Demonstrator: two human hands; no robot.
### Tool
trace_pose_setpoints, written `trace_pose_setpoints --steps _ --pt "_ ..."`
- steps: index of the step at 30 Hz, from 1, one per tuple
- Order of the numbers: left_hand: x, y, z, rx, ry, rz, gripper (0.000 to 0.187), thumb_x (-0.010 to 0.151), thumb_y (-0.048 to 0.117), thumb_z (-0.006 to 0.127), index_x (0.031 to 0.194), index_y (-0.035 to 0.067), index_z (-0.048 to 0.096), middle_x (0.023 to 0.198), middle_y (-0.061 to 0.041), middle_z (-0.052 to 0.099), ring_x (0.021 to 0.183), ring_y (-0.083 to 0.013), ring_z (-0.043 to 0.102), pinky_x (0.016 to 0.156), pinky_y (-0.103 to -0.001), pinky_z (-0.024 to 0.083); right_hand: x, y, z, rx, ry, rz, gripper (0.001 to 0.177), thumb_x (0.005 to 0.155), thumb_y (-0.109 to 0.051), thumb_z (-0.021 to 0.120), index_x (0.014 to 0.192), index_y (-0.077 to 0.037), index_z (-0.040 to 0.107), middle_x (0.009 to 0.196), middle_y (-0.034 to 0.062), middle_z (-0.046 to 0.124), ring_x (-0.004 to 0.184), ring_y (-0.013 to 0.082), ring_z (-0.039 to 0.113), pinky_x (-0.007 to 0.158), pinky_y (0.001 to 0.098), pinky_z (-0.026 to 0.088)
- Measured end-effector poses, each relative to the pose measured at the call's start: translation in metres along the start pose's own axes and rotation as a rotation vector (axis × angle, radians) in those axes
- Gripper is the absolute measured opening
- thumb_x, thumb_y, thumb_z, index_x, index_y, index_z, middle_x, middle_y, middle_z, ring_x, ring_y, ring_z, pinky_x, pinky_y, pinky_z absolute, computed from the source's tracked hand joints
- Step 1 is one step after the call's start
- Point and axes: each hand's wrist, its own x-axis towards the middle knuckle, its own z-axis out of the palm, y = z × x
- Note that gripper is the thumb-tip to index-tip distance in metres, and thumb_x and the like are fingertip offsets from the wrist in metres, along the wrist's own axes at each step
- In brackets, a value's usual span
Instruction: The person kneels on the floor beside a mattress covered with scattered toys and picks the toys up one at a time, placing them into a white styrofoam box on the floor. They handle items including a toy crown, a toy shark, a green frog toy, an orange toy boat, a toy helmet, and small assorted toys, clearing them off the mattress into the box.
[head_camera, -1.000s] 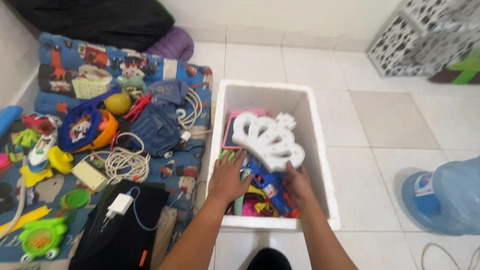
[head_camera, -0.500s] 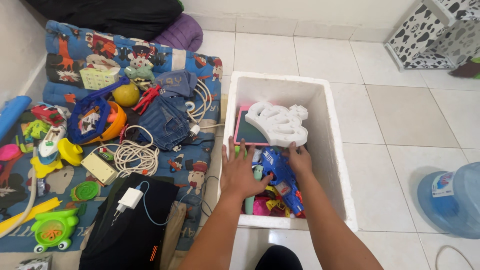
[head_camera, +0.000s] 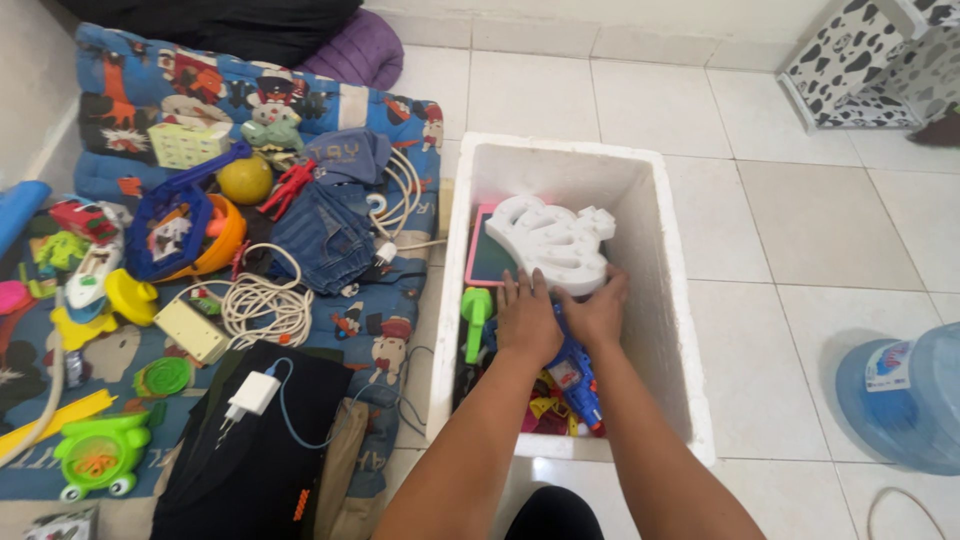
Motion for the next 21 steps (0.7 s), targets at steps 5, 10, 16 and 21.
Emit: trace_pose_setpoints --steps 5,10,16,21 --pt "0.025 0.003 0.021 -0.202 0.074 -0.136 0.073 0.096 0.018 0.054 0.161 0.009 0.021 0.164 -0.029 0.013 0.147 -0.0528 0.014 0.117 -0.055 0.015 0.001 -0.023 -0.006 0.024 -0.092 0.098 0.092 0.062 -0.038 0.092 0.137 -0.001 0.054 0.121 0.0197 0.068 0.104 0.0319 0.072 0.092 0.0406 0.057" --pt "0.04 -0.02 0.034 0.119 0.124 -0.059 0.055 0.096 0.016 0.052 0.148 -0.001 0.043 0.159 -0.025 0.035 0.149 -0.0415 0.032 0.122 -0.051 0.023 0.008 -0.019 0.013 -0.067 -0.089 -0.048 0.101 0.055 -0.032 0.097 0.14 0.001 0.054 0.111 0.021 0.071 0.101 0.0361 0.07 0.086 0.0435 0.055" --pt "0.065 -0.034 0.047 0.184 0.044 -0.023 0.045 0.107 0.022 0.048 0.139 -0.01 0.053 0.152 -0.031 0.046 0.14 -0.0417 0.047 0.12 -0.047 0.031 0.014 -0.019 0.019 -0.149 -0.309 0.129 0.081 0.056 -0.028 0.088 0.131 -0.005 0.068 0.119 0.0176 0.076 0.108 0.0298 0.075 0.094 0.0385 0.057" --pt "0.055 -0.045 0.022 0.165 -0.084 0.009 0.062 0.095 0.018 0.062 0.146 -0.011 0.043 0.157 -0.032 0.036 0.145 -0.0412 0.039 0.122 -0.045 0.026 0.001 -0.041 0.02 -0.224 -0.323 0.144 0.094 0.06 -0.039 0.09 0.143 -0.008 0.056 0.135 0.0183 0.062 0.122 0.0322 0.063 0.1 0.0421 0.052"
